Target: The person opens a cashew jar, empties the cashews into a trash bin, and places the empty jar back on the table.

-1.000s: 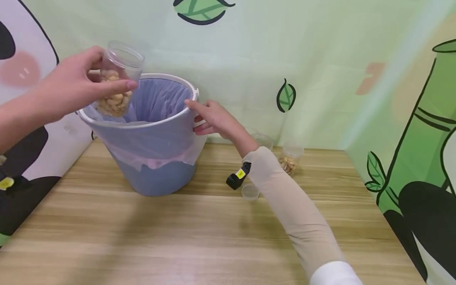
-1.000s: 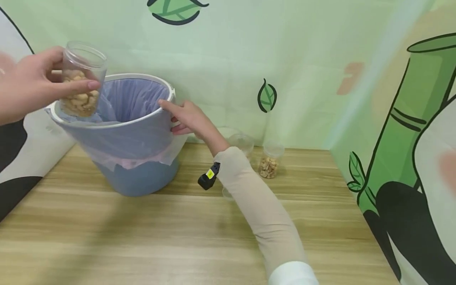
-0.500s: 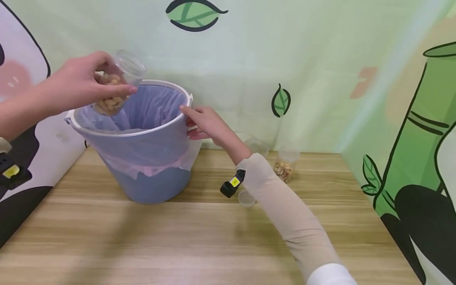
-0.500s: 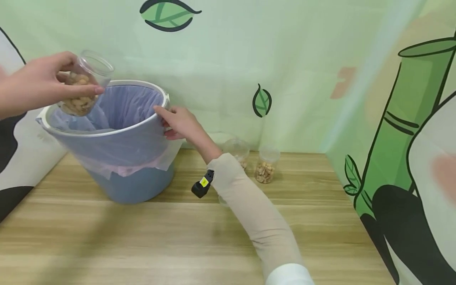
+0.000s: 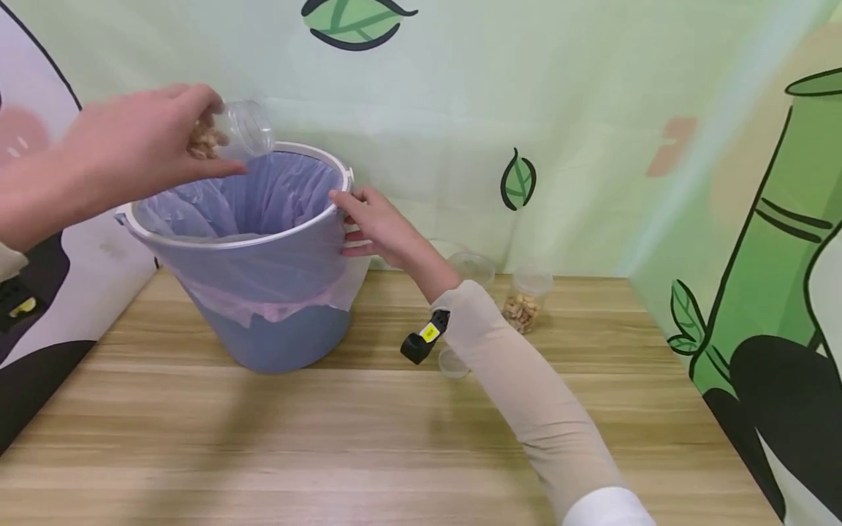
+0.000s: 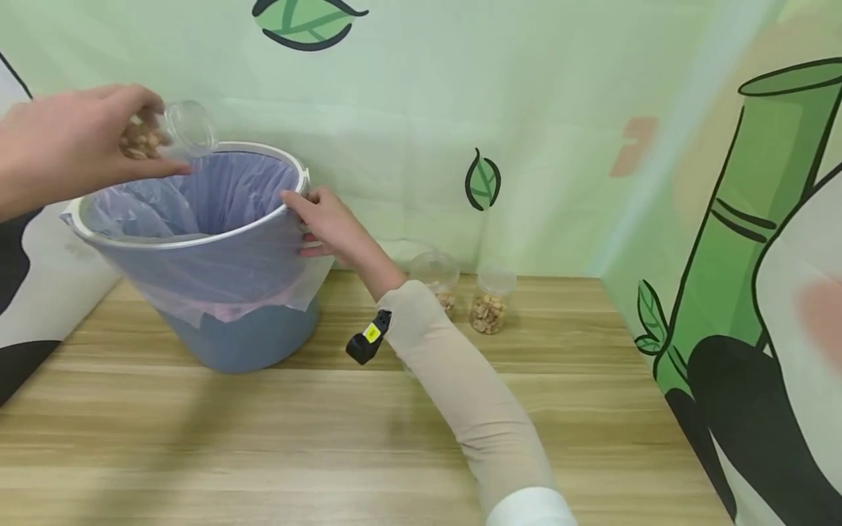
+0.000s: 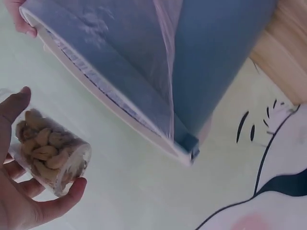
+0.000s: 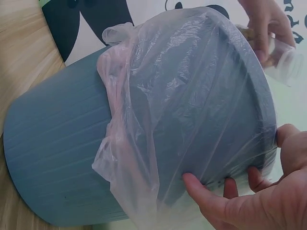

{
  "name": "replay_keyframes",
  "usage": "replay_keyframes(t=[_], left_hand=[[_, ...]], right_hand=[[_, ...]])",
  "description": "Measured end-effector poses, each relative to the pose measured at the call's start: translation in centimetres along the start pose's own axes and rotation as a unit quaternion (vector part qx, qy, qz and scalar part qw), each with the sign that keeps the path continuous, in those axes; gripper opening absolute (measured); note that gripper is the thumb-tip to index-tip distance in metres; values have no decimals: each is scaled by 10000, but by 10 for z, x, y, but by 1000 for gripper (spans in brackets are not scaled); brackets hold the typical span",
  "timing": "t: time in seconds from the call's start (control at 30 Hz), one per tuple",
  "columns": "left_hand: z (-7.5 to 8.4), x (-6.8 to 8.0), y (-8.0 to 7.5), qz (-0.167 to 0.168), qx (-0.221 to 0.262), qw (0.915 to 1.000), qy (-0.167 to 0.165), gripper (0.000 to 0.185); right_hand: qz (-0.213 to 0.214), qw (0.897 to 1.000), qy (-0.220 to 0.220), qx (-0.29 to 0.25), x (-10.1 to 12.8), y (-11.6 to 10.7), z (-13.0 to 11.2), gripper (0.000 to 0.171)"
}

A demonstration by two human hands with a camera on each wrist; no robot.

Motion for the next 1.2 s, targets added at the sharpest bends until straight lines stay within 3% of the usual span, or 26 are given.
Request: replay_keyframes(t=[0.2, 0.43, 0.7, 0.93, 1.2], left_hand=[[-8, 4, 0, -69, -456, 9989, 56, 70], [-8, 3, 1, 43, -996, 9932, 601, 68], [4, 9, 6, 201, -1327, 9850, 1087, 67], [8, 8, 10, 60, -1540, 9817, 1121, 69], [7, 7, -2, 98, -1675, 9816, 913, 70]], right_hand=[[-20, 9999, 149, -25, 0, 2, 3, 38], [39, 9999, 123, -100, 0, 3, 5, 39], [-33, 9999, 115, 37, 1, 6, 5, 40], [-52, 9999, 94, 75, 0, 8, 4, 40], [-131, 9999, 45, 33, 2, 11, 1, 41]])
Point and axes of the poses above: each hand's wrist, its own x-axis away from the middle knuckle, its own y-axis out of the palm, z = x × y, the point moved 9 cm from there along -x, towards the middle knuckle, and after that the axes turned 3 degrees about -y, right-handed, at the moved point
